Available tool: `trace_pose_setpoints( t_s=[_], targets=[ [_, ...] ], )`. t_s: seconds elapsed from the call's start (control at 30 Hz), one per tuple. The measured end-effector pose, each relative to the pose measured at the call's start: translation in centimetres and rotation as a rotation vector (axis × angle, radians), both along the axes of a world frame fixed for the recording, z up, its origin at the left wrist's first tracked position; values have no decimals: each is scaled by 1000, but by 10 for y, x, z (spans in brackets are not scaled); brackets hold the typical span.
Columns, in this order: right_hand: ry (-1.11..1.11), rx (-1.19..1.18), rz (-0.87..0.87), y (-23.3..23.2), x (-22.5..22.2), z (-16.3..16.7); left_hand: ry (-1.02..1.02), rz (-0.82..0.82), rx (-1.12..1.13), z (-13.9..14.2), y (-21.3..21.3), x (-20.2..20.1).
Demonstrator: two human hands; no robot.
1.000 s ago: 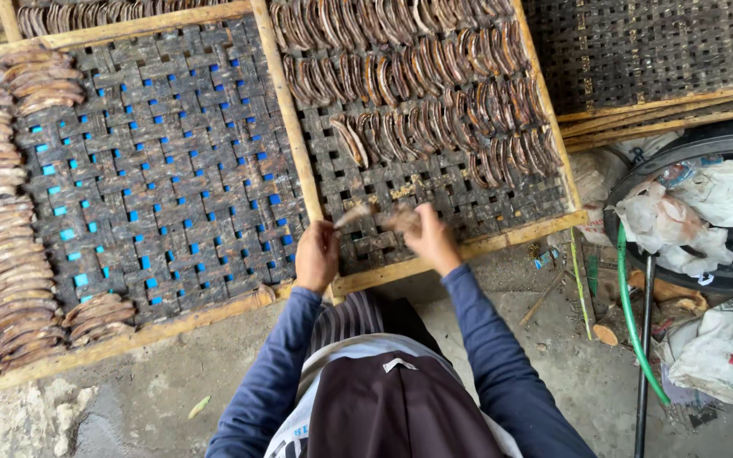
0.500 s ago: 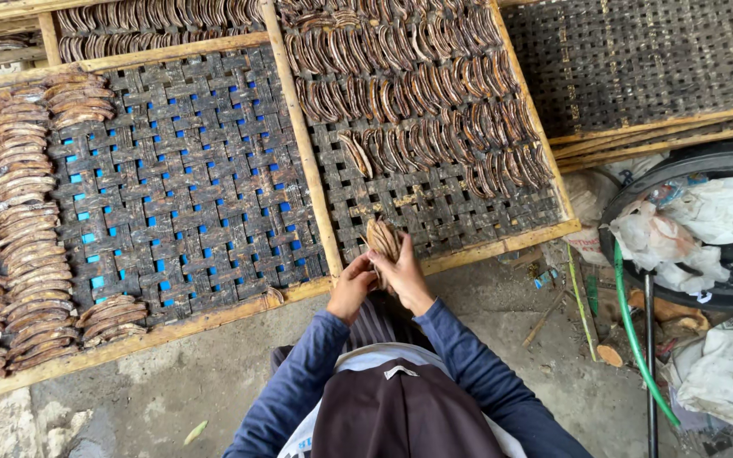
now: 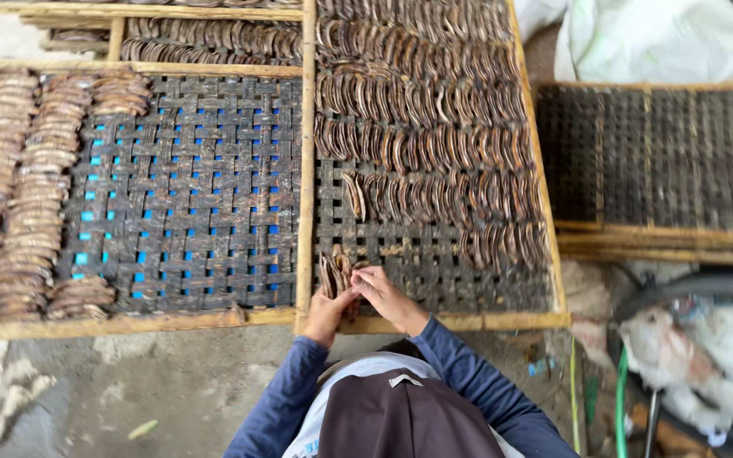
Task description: The person sits on the ground in front of bamboo drying trays filled with dried banana slices. They flip and spread individual banana slices across the tray surface, reposition the tray, and slide stacked trays aside to reach a fresh tray, continuing to turn and arrange the slices by hand.
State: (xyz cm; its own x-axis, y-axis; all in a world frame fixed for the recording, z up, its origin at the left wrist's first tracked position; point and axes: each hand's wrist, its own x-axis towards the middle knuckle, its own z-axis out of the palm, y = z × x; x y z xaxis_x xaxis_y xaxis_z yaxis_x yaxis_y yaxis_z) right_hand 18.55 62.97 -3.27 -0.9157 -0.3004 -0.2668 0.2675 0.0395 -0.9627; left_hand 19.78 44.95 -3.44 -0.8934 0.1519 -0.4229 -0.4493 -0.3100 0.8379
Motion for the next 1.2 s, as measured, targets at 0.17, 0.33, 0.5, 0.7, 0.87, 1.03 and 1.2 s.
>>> trace_pose_setpoints(
  t_s=[0.17, 0.33, 0.5, 0.7, 0.87, 1.03, 1.2],
  targets=[
    [616, 694, 242, 74, -97, 51, 160, 259, -337, 20, 22, 5],
    [1058, 783, 540, 53, -198, 73, 19, 486, -780, 58, 62, 8],
    [1108, 970, 949, 8, -242, 84, 52, 561, -722, 56, 92, 34],
    [1084, 1217, 1157, 34, -259, 85, 30, 600, -765, 52, 98, 41],
    [1422, 1051, 1045, 79, -257, 45, -75, 572, -858, 55, 108, 40],
    [1165, 1078, 1107, 78, -257, 45, -118, 516, -850, 60, 101, 34],
    [1001, 1124, 1096, 52, -248, 73, 7, 562, -741, 55, 88, 28]
  ],
)
